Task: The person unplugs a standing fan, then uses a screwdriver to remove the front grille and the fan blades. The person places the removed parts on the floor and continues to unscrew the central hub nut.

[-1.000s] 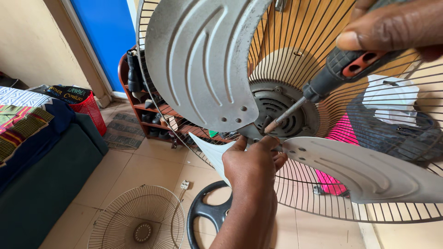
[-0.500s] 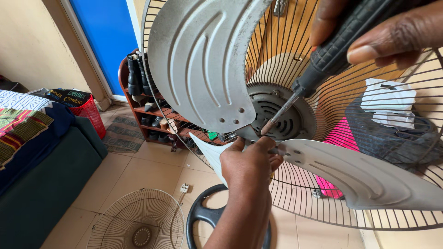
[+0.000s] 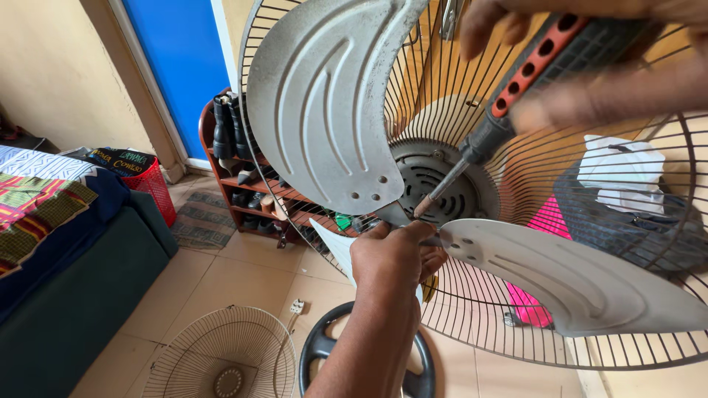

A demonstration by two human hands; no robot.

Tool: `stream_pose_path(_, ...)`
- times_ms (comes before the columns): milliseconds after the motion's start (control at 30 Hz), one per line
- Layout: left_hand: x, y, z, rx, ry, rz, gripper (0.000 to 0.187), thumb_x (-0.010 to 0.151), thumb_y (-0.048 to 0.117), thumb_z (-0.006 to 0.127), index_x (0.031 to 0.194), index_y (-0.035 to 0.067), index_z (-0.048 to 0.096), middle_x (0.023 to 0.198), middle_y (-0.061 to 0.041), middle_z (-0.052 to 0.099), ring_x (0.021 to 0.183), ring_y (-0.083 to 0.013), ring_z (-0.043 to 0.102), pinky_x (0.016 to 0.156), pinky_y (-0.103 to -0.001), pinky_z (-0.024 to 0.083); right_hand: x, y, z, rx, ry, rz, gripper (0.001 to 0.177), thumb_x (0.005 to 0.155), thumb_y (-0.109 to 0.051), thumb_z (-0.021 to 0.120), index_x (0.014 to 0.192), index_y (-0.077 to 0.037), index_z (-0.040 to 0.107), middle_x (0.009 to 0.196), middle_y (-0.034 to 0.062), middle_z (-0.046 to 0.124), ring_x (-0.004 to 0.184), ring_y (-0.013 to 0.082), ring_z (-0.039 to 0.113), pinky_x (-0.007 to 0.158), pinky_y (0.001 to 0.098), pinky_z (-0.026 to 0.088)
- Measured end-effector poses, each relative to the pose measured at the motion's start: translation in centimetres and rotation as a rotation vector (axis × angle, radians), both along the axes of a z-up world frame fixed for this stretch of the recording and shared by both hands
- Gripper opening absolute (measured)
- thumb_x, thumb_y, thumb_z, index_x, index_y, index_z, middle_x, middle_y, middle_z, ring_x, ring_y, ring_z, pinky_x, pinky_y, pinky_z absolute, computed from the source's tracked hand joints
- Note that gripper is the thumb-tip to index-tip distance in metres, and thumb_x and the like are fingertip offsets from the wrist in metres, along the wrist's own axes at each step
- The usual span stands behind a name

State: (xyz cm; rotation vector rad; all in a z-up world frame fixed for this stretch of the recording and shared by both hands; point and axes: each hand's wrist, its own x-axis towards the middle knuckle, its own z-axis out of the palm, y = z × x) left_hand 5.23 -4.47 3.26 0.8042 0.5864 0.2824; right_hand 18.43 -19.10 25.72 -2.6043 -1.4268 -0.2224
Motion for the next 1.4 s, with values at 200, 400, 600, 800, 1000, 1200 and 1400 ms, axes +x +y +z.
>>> stream_pose_path(200,0.0,0.2,-0.9,0.000,-0.095,-0.023,0.023,0.081,-0.003,0.072,0.103,-0.009,0.067,0.076,-0.016,0.071,0.054,-0.0197,0.064,0.053,-0.029,0.060,-0.8,0.8,0.6,-0.020,-0.042,0.058,0.049,0.079,-0.028,0.083,0.125,-0.014,0.074,0.097,0.0094,0.074,0.070,0.0255,0.069,0.055,0.0395,0.062)
stream_pose_path(400,-3.2,1.8,-2.0,-0.002,-0.072,-0.161,0.079,0.082,-0.004,0.067,0.151,0.006,0.031,0.097,-0.021,0.075,0.081,-0.0258,0.075,0.077,-0.034,0.063,-1.4,1.4,0.5,-0.043,-0.056,0.097,0.046,0.080,-0.027,0.082,0.123,-0.013,0.075,0.098,0.0096,0.074,0.074,0.0251,0.070,0.060,0.0383,0.063)
stream_pose_path(600,-4.3,2.0,-2.5,0.045,-0.139,-0.127,0.081,0.077,-0.005,0.061,0.154,0.006,0.037,0.100,-0.019,0.076,0.085,-0.0284,0.076,0.080,-0.039,0.064,-1.3,2.0,-0.1,-0.038,-0.053,0.107,0.044,0.081,-0.025,0.082,0.122,-0.011,0.075,0.098,0.0098,0.075,0.077,0.0246,0.072,0.064,0.0371,0.063)
stream_pose_path(800,-2.7,3.3,-1.4,0.129,-0.197,-0.108,0.058,0.081,0.019,0.076,0.130,-0.010,0.064,0.102,-0.020,0.077,0.084,-0.0271,0.077,0.077,-0.036,0.065,-1.3,1.5,-0.1,-0.030,-0.053,0.107,0.042,0.081,-0.024,0.081,0.120,-0.010,0.076,0.099,0.0099,0.075,0.081,0.0242,0.073,0.069,0.0359,0.064)
stream_pose_path(1000,-1.3,3.0,-0.2,0.244,0.024,0.072,0.071,0.075,0.044,0.084,0.117,-0.012,0.070,0.101,-0.021,0.071,0.067,-0.0244,0.073,0.057,-0.033,0.064,-0.9,1.3,-0.1,-0.019,-0.061,0.122,0.039,0.082,-0.022,0.081,0.119,-0.008,0.077,0.100,0.0101,0.075,0.084,0.0237,0.075,0.073,0.0348,0.064)
stream_pose_path(1200,-1.2,2.7,0.4,0.353,0.074,0.116,0.063,0.073,0.043,0.085,0.108,-0.009,0.077,0.087,-0.016,0.076,0.061,-0.0168,0.068,0.055,-0.030,0.062,-0.4,0.9,0.1,-0.013,-0.077,0.138,0.037,0.083,-0.021,0.080,0.117,-0.007,0.078,0.100,0.0103,0.075,0.087,0.0232,0.076,0.078,0.0336,0.065)
stream_pose_path(1400,-1.7,2.4,0.7,0.379,0.095,0.120,0.060,0.073,0.044,0.084,0.108,-0.005,0.078,0.089,-0.014,0.078,0.060,-0.0149,0.067,0.059,-0.027,0.060,-0.8,1.0,0.0,-0.006,-0.151,0.231,0.038,0.080,-0.019,0.080,0.115,-0.007,0.078,0.103,0.0095,0.075,0.090,0.0219,0.076,0.080,0.0316,0.066)
